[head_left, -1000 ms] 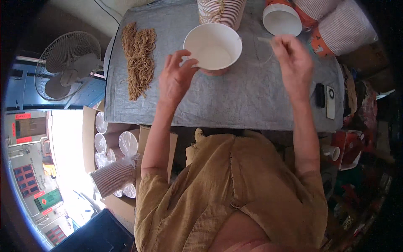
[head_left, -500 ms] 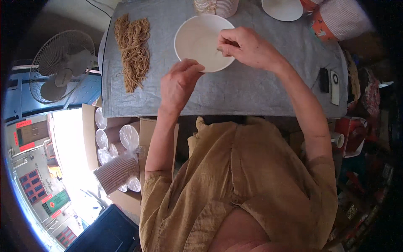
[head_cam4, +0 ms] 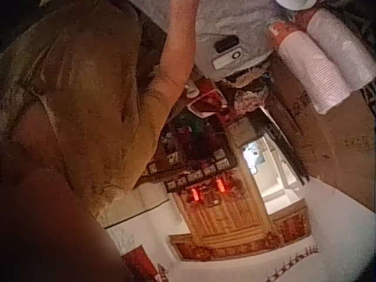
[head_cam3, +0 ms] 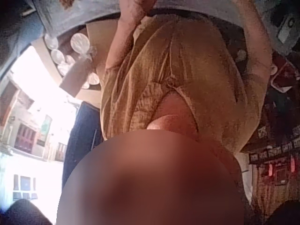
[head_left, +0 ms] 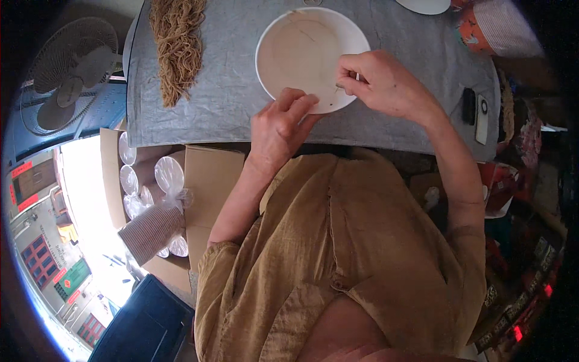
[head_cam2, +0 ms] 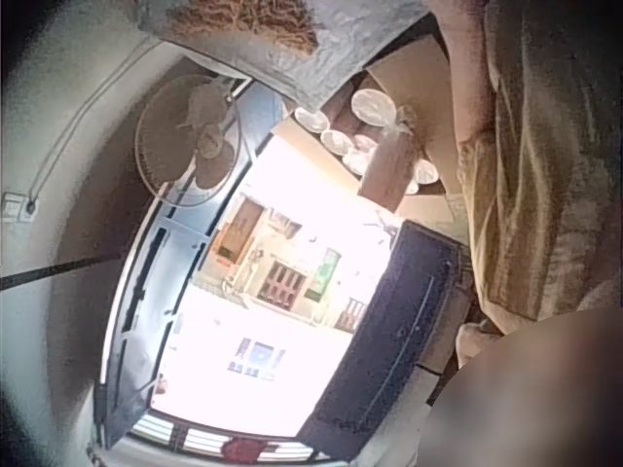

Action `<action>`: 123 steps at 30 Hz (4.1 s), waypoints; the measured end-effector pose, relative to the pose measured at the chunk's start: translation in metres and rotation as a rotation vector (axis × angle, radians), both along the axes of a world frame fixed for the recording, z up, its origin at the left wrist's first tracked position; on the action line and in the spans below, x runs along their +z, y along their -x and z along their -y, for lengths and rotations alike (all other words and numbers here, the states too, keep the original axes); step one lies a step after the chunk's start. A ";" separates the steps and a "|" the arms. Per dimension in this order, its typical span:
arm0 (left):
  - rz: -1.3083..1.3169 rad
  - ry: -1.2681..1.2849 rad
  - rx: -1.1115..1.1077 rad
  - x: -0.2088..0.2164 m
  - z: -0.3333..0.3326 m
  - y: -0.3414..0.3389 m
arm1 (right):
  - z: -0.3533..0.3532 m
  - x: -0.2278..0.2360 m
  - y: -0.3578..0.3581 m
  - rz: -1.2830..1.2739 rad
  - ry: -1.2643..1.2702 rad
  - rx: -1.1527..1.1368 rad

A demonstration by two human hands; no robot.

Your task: Threading strings through holes in paper bowls to create handles and then stacking the bowls for packaging.

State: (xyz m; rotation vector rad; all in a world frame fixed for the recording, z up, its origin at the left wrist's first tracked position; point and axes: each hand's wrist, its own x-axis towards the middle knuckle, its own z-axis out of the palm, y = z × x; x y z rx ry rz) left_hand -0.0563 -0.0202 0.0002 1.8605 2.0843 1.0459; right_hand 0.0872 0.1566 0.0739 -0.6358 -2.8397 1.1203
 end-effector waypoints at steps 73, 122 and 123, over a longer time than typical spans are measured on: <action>0.075 0.005 -0.036 0.007 -0.019 0.000 | 0.021 -0.007 -0.010 -0.310 -0.061 -0.187; 1.142 0.376 -0.254 0.054 -0.047 0.032 | 0.043 -0.004 -0.025 -0.525 0.045 -0.088; 1.177 0.313 -0.250 0.053 -0.048 0.031 | 0.048 0.001 -0.021 -0.523 0.043 -0.083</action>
